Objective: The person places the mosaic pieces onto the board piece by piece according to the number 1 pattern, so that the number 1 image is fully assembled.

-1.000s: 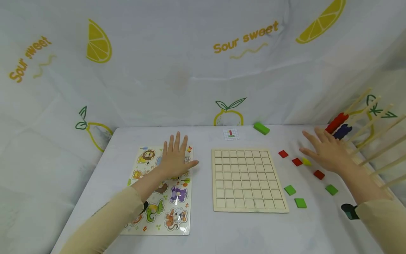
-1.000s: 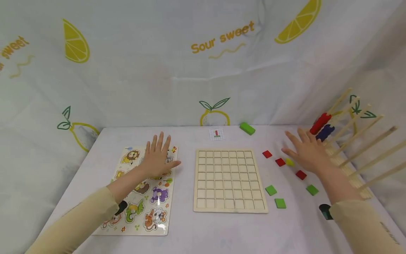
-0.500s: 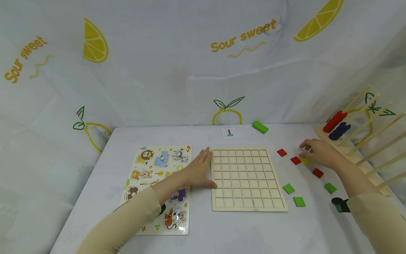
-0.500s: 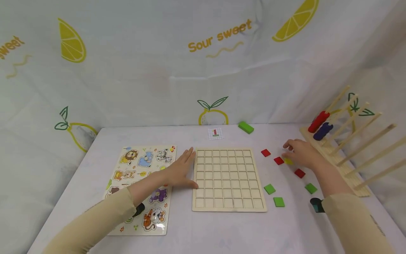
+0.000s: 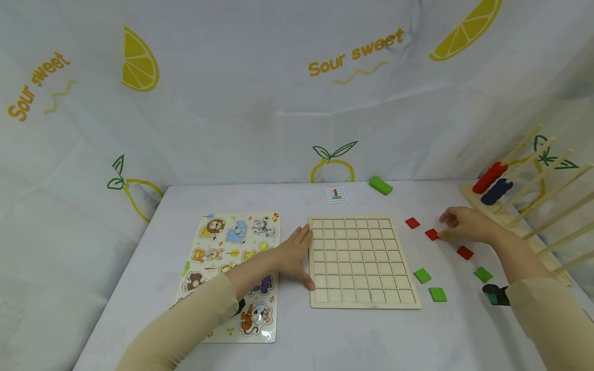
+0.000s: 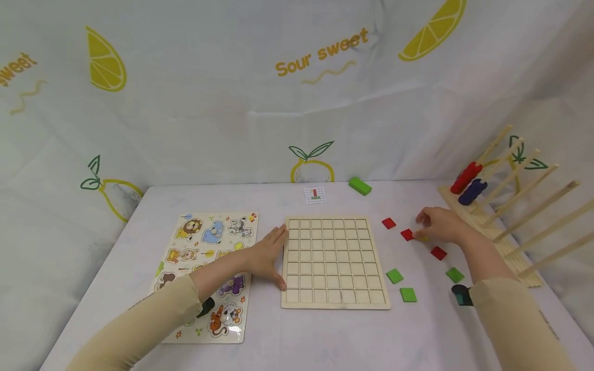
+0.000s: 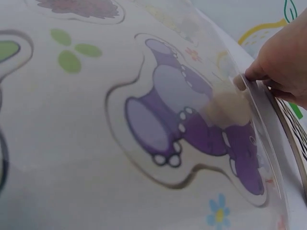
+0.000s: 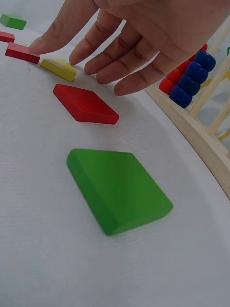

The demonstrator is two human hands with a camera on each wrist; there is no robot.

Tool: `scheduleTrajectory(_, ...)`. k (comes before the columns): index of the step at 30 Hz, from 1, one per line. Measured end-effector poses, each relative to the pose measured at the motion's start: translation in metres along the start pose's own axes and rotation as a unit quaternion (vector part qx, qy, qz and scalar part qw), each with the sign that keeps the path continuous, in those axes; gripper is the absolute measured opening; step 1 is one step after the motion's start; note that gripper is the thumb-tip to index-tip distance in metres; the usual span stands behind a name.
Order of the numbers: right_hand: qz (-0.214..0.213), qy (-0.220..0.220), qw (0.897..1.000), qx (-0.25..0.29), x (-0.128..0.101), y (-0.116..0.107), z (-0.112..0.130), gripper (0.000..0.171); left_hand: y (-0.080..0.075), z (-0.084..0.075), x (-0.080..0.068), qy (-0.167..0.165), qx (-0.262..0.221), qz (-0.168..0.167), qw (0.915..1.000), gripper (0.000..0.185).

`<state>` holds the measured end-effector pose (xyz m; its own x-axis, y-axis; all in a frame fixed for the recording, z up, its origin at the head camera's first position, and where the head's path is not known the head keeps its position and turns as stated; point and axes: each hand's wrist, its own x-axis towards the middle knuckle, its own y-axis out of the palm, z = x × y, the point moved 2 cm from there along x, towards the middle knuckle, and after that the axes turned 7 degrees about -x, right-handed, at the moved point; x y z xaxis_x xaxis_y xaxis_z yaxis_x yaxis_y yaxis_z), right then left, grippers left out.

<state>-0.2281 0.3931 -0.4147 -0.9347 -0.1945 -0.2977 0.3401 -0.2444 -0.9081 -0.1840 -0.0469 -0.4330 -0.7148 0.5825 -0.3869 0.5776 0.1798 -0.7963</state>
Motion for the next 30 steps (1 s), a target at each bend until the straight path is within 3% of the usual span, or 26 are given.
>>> scheduleTrajectory(12, 0.038, 0.005, 0.999, 0.004, 0.003, 0.001, -0.009, 0.04, 0.0, -0.004, 0.001, -0.011, 0.018, 0.002, 0.9998, 0.136)
scheduleTrajectory(20, 0.044, 0.023, 0.999, 0.009, 0.002, 0.0, -0.013, 0.046, 0.001, -0.004, 0.002, -0.011, 0.027, 0.001, 0.9996, 0.137)
scheduleTrajectory(30, 0.042, 0.025, 0.999, 0.015, 0.004, 0.001, -0.008, 0.037, 0.001, -0.004, 0.001, -0.013, 0.036, 0.002, 0.9993, 0.137)
